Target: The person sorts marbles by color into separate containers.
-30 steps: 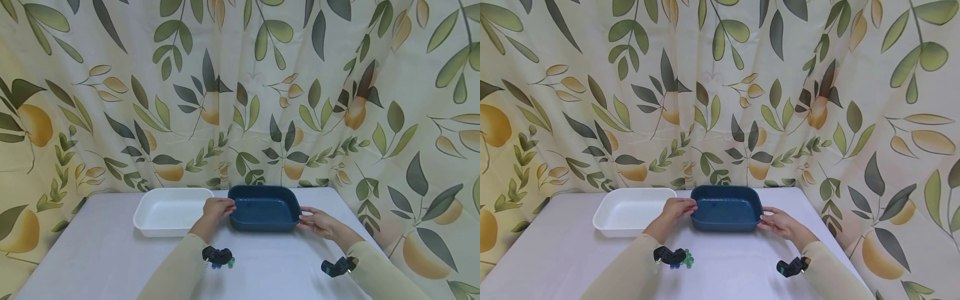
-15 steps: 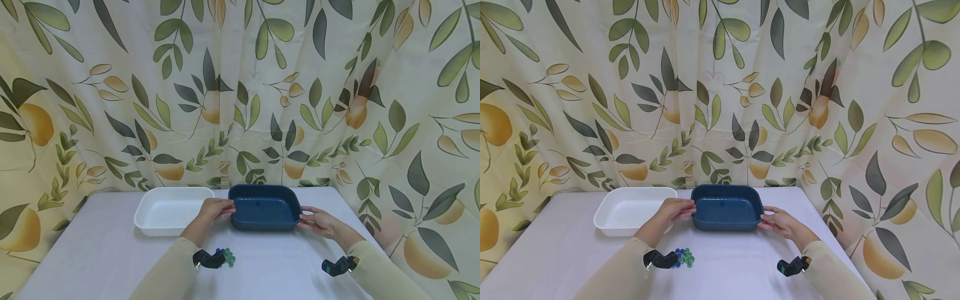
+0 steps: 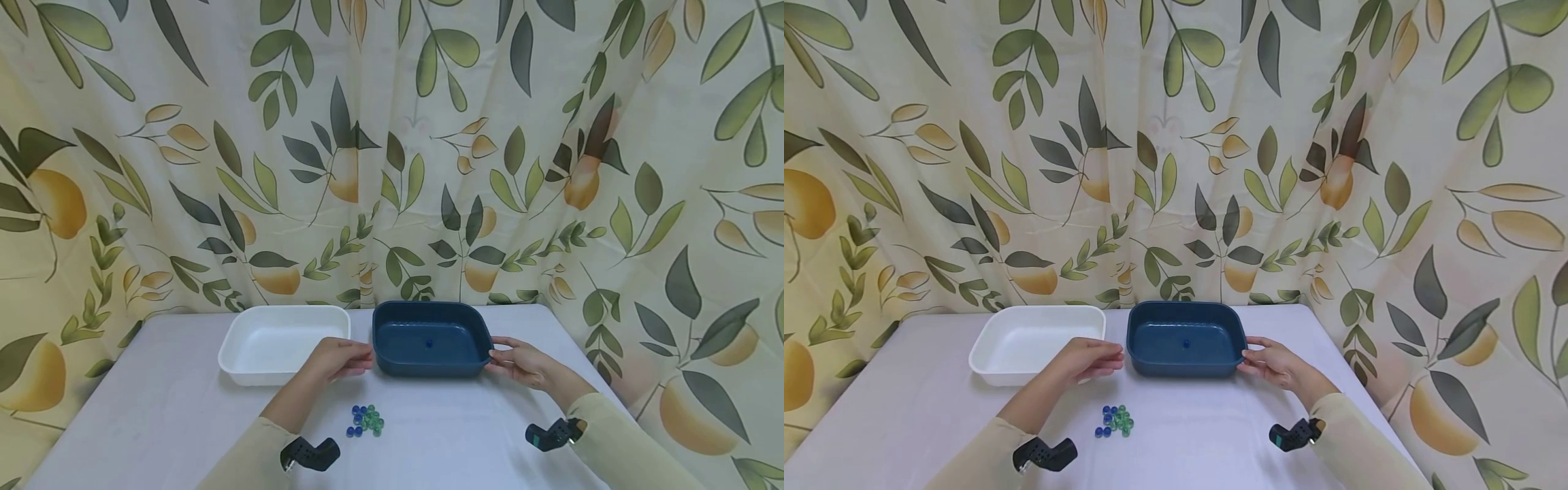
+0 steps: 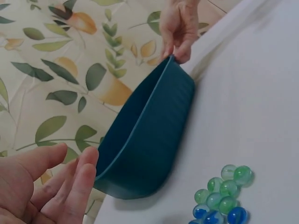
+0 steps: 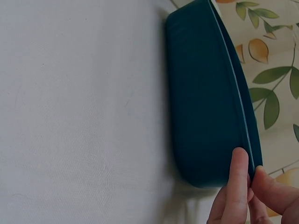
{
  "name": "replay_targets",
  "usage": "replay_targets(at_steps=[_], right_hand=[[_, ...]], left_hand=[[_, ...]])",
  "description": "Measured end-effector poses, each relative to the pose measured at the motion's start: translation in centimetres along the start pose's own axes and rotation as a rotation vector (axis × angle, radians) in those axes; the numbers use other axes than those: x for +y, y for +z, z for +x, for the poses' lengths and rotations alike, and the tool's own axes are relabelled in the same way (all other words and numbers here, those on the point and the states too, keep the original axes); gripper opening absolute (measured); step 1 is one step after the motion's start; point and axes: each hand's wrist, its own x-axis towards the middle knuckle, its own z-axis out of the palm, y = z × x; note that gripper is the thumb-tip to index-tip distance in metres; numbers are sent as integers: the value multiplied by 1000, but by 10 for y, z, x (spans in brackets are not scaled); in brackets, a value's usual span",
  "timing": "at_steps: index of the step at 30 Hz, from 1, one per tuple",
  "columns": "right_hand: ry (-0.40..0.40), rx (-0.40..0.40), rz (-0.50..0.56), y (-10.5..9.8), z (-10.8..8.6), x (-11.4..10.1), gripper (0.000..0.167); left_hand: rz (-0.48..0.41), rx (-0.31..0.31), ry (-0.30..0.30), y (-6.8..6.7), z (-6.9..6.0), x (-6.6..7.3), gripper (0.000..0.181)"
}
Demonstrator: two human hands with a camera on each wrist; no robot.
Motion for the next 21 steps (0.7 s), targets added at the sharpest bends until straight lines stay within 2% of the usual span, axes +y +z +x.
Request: replay_targets(at_steps=[4, 10, 17, 21], right_hand=[[0, 2, -2, 0, 0, 0, 68], [-1, 2, -11, 0, 1, 0, 66], [-3, 10, -20, 0, 1, 0, 67], [1, 16, -13, 0, 1, -2, 66]], left_hand=[[67, -1, 10, -3, -10, -5, 36], [175, 52, 17, -9, -20, -20, 32], [310, 77, 51, -14, -24, -37, 24], [344, 66, 64, -17, -25, -47, 19]])
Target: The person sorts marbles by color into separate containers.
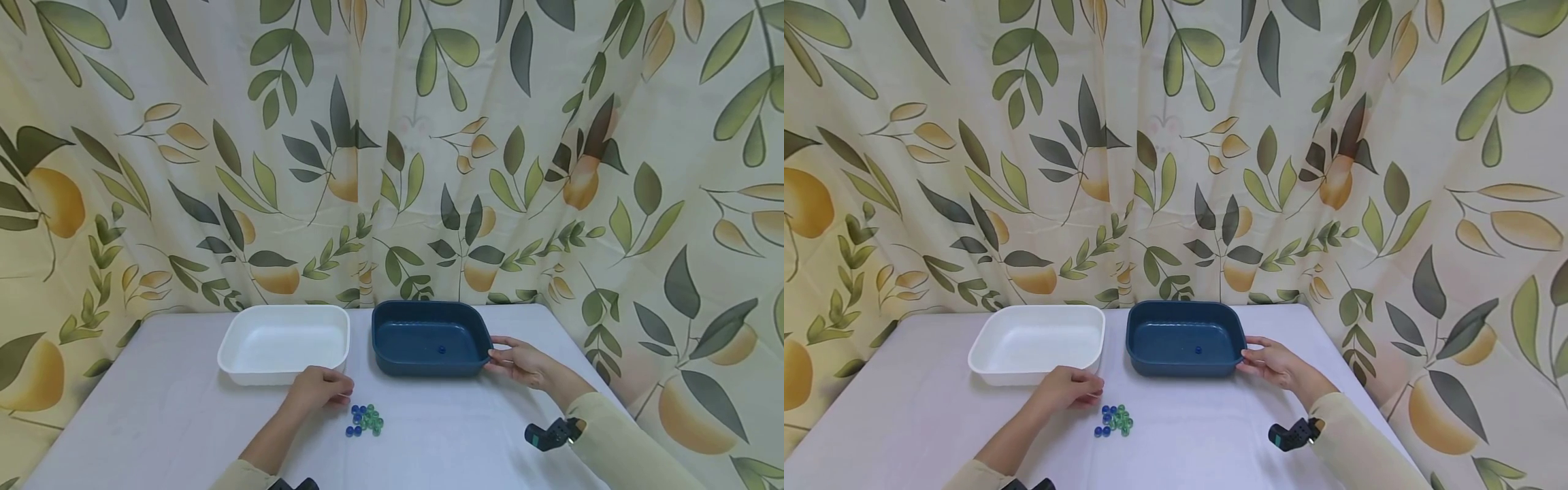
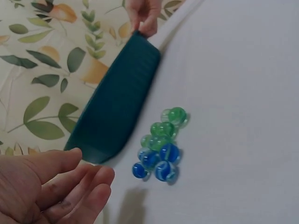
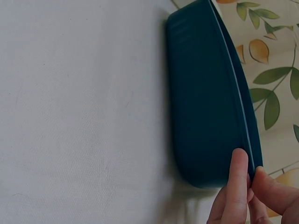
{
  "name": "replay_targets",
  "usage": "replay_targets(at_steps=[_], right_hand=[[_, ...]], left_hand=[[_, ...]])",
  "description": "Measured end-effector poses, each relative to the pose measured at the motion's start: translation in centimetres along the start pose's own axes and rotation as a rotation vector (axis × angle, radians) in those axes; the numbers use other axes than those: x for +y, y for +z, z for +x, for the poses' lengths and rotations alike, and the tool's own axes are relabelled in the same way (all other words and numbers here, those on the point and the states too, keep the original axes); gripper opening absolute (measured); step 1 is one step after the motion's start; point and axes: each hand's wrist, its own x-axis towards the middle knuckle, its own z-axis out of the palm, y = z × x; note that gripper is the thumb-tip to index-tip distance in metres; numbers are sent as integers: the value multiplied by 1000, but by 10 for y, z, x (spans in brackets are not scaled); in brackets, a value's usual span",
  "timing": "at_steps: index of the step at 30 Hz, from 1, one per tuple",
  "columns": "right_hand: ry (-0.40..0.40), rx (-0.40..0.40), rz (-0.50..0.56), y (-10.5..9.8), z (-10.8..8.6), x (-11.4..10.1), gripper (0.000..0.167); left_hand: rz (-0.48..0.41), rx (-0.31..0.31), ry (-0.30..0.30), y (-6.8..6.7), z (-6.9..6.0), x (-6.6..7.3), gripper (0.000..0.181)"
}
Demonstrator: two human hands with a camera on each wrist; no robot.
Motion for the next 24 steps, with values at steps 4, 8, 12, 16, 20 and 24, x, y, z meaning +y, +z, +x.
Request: replay_targets(at_steps=[4, 8, 12, 16, 20, 24], right_hand=[[3, -2, 4, 0, 0, -1, 65], [1, -8, -1, -1, 0, 1, 67], [1, -1, 2, 0, 1, 2, 69], [2, -1, 2, 0, 1, 3, 69], [2, -6, 7, 0, 1, 2, 67], [8, -3, 15, 0, 1, 2, 68]], left_hand=[[8, -1, 13, 4, 1, -11, 17], [6, 4, 36, 7, 1, -20, 16], [35, 2, 70, 10, -1, -23, 17], [65, -6, 102, 12, -4, -25, 19], [130, 4, 134, 14, -6, -25, 17], [226, 24, 171, 16, -7, -24, 15]])
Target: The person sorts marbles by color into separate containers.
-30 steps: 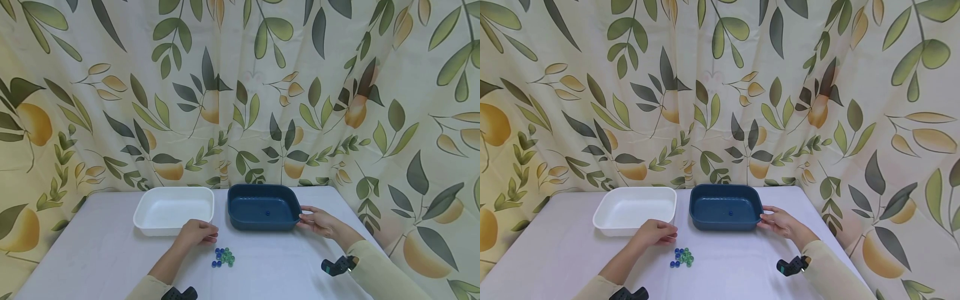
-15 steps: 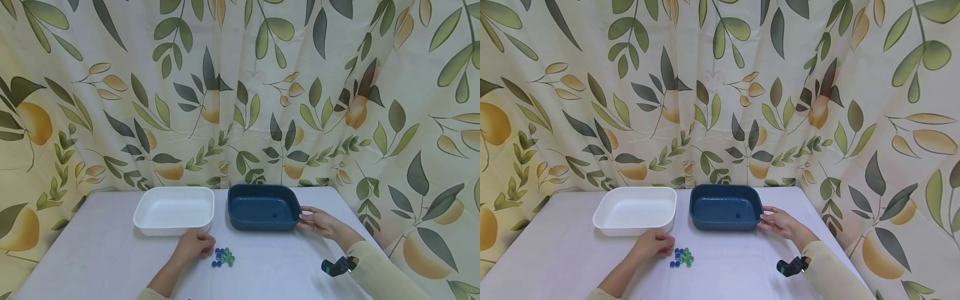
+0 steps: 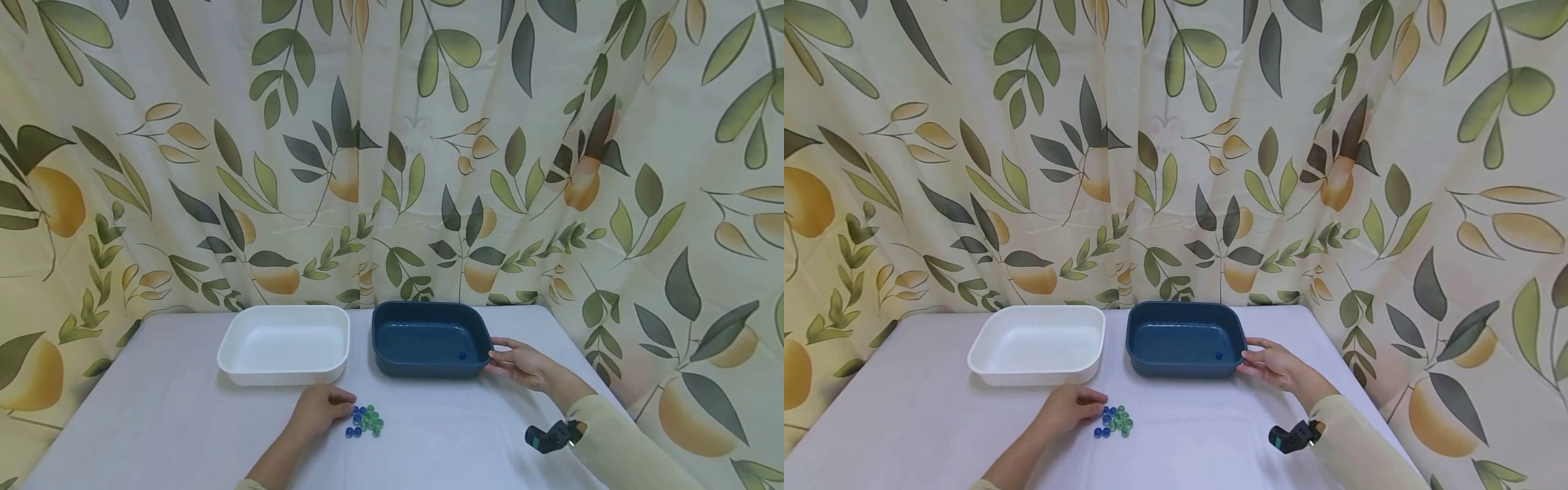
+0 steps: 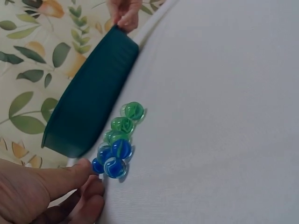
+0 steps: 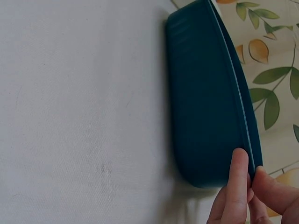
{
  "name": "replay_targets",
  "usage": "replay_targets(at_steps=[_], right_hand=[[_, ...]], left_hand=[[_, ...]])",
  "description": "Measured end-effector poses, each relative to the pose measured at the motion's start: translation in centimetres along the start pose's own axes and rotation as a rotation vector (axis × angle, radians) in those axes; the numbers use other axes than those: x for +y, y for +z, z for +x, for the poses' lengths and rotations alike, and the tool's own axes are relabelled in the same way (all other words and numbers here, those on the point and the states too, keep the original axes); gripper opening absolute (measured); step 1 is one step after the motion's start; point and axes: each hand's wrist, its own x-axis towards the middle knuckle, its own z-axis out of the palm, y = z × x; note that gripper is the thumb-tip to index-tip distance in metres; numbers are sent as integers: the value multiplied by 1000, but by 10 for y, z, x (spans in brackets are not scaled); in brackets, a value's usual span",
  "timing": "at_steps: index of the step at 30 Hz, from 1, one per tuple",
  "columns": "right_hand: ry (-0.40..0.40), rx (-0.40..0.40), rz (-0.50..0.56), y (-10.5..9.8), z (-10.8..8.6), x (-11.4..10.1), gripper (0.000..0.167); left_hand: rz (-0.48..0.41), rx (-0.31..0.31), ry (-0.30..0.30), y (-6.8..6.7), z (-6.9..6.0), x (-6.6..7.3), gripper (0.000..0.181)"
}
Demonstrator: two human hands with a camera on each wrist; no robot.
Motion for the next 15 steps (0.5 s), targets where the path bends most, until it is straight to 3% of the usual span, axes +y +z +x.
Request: replay_targets(at_steps=[15], right_hand=[[9, 0, 0, 1, -3, 0, 69]], left_hand=[[81, 29, -19, 8, 1, -3, 13]])
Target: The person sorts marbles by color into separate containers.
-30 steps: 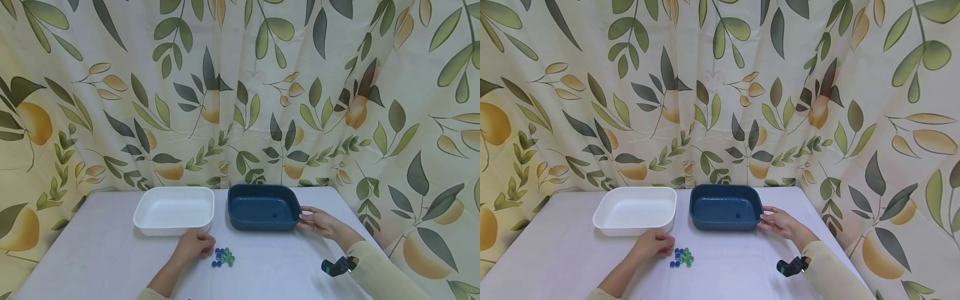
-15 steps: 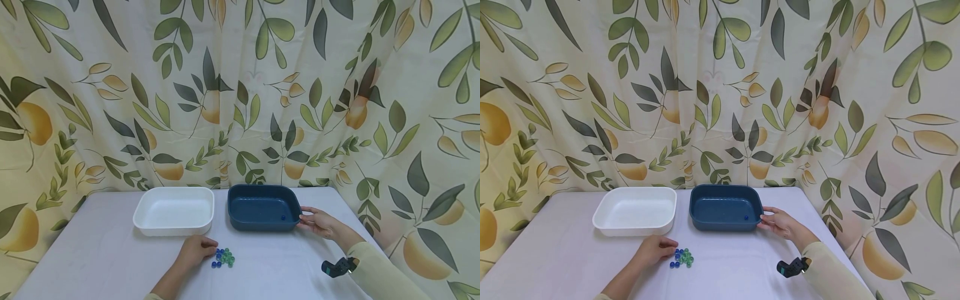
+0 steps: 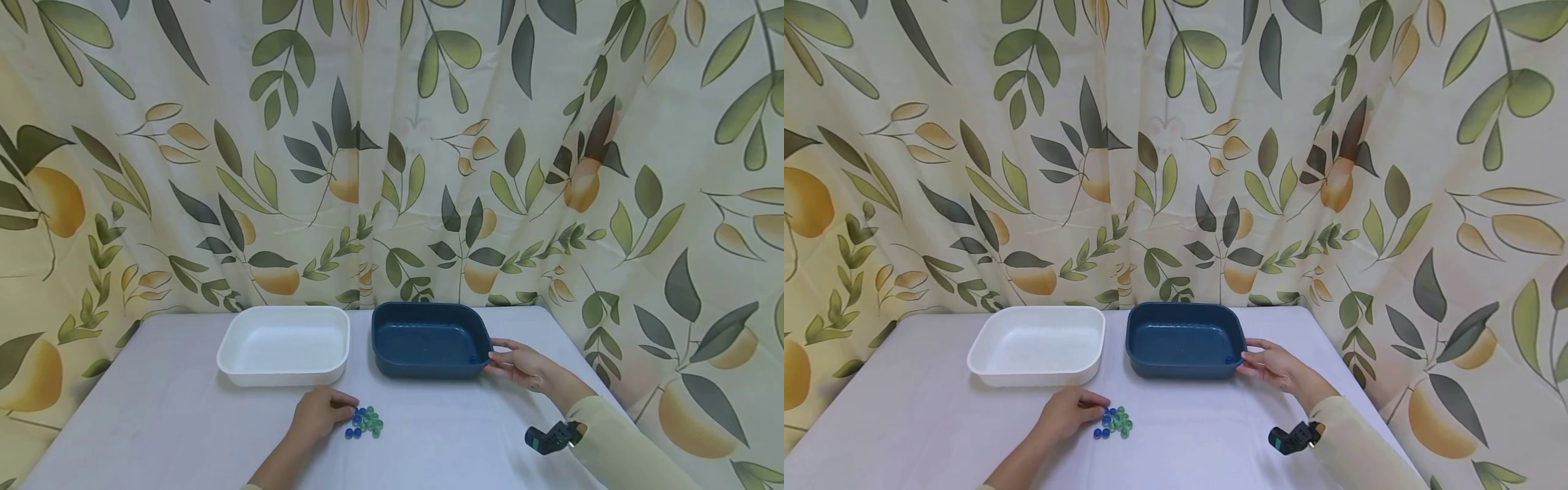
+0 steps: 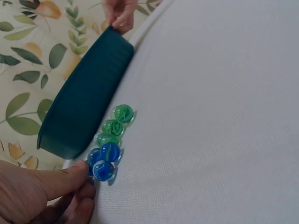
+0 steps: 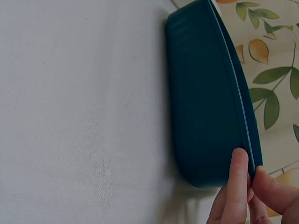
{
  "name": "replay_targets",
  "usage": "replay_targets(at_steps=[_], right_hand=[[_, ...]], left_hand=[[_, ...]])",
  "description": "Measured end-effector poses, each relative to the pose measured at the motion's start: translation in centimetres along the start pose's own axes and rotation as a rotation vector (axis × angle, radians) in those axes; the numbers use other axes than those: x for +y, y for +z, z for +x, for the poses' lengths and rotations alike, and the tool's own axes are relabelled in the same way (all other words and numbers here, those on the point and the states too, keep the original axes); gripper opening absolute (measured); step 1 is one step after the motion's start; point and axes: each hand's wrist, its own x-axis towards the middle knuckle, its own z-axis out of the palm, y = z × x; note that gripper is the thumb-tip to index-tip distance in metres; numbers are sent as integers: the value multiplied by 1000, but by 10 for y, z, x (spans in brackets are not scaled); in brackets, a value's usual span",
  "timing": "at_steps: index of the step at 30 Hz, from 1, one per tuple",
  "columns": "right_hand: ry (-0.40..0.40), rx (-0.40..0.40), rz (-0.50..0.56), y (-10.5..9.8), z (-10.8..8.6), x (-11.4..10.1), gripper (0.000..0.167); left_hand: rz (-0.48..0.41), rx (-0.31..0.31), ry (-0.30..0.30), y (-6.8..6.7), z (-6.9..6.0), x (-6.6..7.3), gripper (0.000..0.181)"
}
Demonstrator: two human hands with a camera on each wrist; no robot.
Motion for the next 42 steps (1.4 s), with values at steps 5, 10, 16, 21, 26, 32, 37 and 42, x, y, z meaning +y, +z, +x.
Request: replay_targets(at_steps=[5, 10, 16, 21, 26, 32, 37, 42], right_hand=[[2, -9, -2, 0, 0, 0, 67], [-5, -9, 2, 1, -1, -1, 69], [-3, -13, -7, 2, 0, -2, 69], [-2, -3, -9, 3, 1, -3, 68], [-5, 2, -8, 2, 1, -2, 68], [-11, 8, -19, 1, 0, -1, 69], [-17, 6, -23, 1, 0, -1, 69], [-16, 0, -28, 1, 1, -1, 67]], left_hand=[[-3, 14, -9, 2, -2, -1, 11], [-6, 26, -14, 2, -2, -2, 9], [-14, 29, -2, 0, -1, -3, 10], [-29, 26, -7, -1, -1, -3, 11], [-64, 9, -18, -3, 0, -3, 12], [-124, -15, -35, -6, -1, -3, 12], [-245, -41, -60, -5, 0, -6, 14], [-364, -70, -91, -6, 2, -10, 16]])
